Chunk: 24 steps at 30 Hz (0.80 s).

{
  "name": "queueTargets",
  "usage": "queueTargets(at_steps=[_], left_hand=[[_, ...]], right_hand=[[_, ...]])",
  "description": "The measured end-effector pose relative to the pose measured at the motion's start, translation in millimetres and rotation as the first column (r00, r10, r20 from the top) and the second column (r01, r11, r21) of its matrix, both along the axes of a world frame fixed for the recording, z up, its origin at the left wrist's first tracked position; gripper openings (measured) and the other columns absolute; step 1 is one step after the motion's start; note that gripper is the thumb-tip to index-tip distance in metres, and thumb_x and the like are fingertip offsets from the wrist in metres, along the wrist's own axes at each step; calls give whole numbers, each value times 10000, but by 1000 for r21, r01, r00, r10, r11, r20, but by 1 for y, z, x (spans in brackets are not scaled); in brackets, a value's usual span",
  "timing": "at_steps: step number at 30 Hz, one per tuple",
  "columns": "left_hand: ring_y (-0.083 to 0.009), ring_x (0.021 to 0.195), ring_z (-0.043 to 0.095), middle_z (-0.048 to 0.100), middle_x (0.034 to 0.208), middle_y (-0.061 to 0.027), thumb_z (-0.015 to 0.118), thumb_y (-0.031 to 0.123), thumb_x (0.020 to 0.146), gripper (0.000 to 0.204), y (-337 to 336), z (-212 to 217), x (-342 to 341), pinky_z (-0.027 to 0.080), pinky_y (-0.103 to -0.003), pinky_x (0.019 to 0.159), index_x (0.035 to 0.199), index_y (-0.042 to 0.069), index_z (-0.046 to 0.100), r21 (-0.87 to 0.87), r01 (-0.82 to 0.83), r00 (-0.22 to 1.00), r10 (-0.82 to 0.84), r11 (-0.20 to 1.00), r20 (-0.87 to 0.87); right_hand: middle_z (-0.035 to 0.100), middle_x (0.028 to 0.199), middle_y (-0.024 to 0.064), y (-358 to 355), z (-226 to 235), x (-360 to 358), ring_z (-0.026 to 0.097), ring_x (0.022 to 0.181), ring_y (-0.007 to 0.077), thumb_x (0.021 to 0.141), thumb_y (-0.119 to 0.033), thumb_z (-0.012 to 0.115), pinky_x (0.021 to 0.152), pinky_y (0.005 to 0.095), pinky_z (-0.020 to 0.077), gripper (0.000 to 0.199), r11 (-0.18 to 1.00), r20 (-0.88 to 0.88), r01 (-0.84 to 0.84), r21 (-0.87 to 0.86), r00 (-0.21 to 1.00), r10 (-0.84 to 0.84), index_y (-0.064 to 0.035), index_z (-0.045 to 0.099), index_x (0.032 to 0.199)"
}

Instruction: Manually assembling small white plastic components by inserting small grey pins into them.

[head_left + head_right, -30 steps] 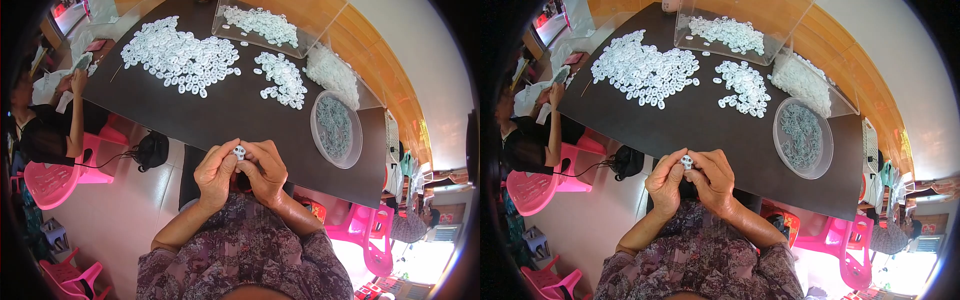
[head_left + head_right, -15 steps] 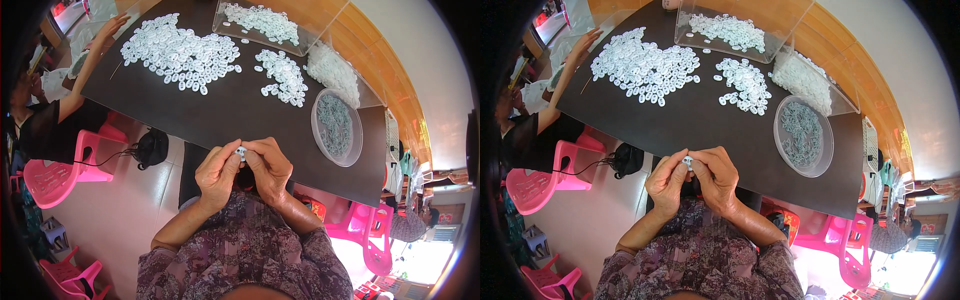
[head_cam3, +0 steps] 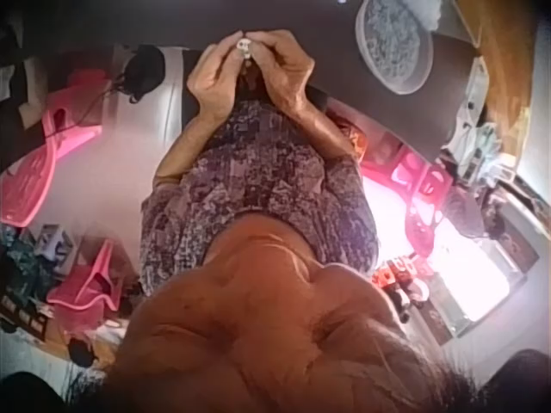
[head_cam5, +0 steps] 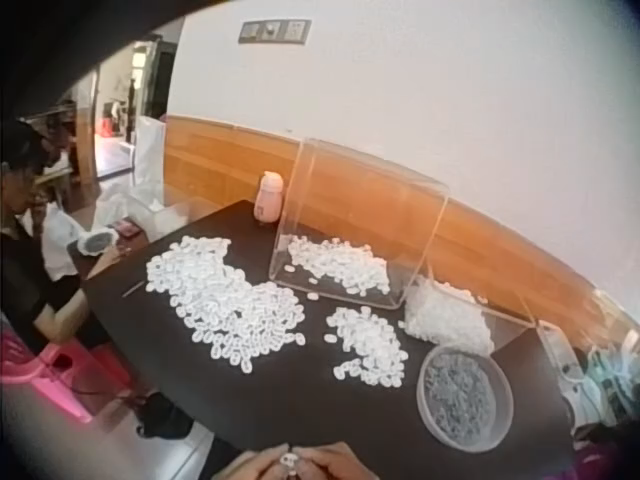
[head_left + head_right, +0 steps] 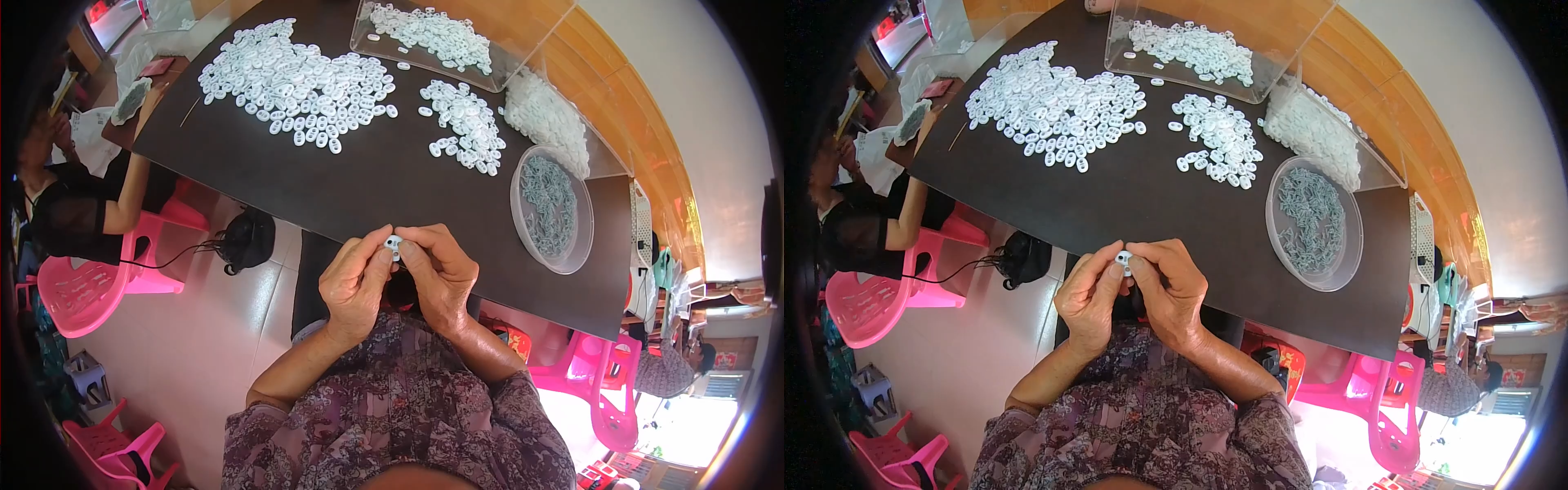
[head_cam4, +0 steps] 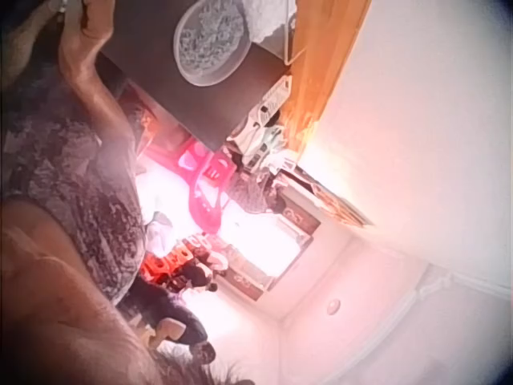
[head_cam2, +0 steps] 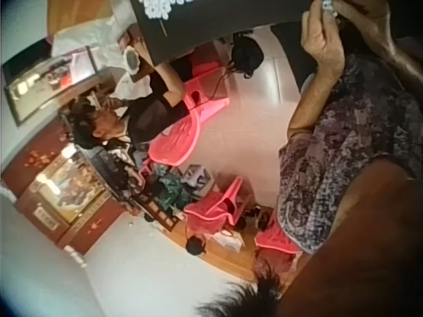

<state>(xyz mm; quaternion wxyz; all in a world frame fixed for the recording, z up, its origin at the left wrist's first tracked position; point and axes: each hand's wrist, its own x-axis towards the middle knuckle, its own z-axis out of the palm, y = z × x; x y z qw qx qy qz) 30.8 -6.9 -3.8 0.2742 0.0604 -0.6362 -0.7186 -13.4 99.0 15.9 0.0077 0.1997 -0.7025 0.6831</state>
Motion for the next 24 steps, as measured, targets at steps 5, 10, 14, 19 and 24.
queueTargets(at_steps=[5,10,14,19,24], left_hand=[[-76,673,569,589,810,-43,596,-47,865,258,0,-2,0,466,-191,577,1120,-34,625,-24,2,1000,-2,1000,-2],[-72,675,558,584,809,-41,591,-42,872,251,0,-3,-1,457,-189,576,1120,-34,625,-9,7,1000,-7,1000,-7],[-66,676,552,577,817,-34,587,-22,885,247,0,-5,-1,447,-182,569,1129,-32,620,41,34,999,-34,999,-7],[-54,678,544,565,829,-21,581,24,907,250,-1,-7,0,431,-171,555,1150,-24,609,155,84,996,-85,984,-3],[-54,673,539,564,827,-22,585,27,905,254,-1,-7,-1,432,-171,553,1152,-26,607,133,86,996,-88,987,11]], right_hand=[[575,920,78,0,0,0,573,701,94,866,46,582,615,216,476,144,1000,-30,5,25,1000,-5,29,635,999],[576,912,77,-1,0,-1,574,693,95,861,44,588,602,213,476,136,999,-30,5,42,1000,-3,27,639,986],[578,908,79,0,0,-1,575,693,96,860,45,587,606,216,476,134,999,-22,0,52,1000,1,25,640,981],[581,898,79,-1,0,-1,575,704,97,864,40,583,618,219,471,132,997,-45,25,75,999,-22,25,638,983],[578,892,77,-1,1,-1,575,711,102,862,37,587,624,223,469,135,998,-9,15,54,1000,-15,29,632,989]])
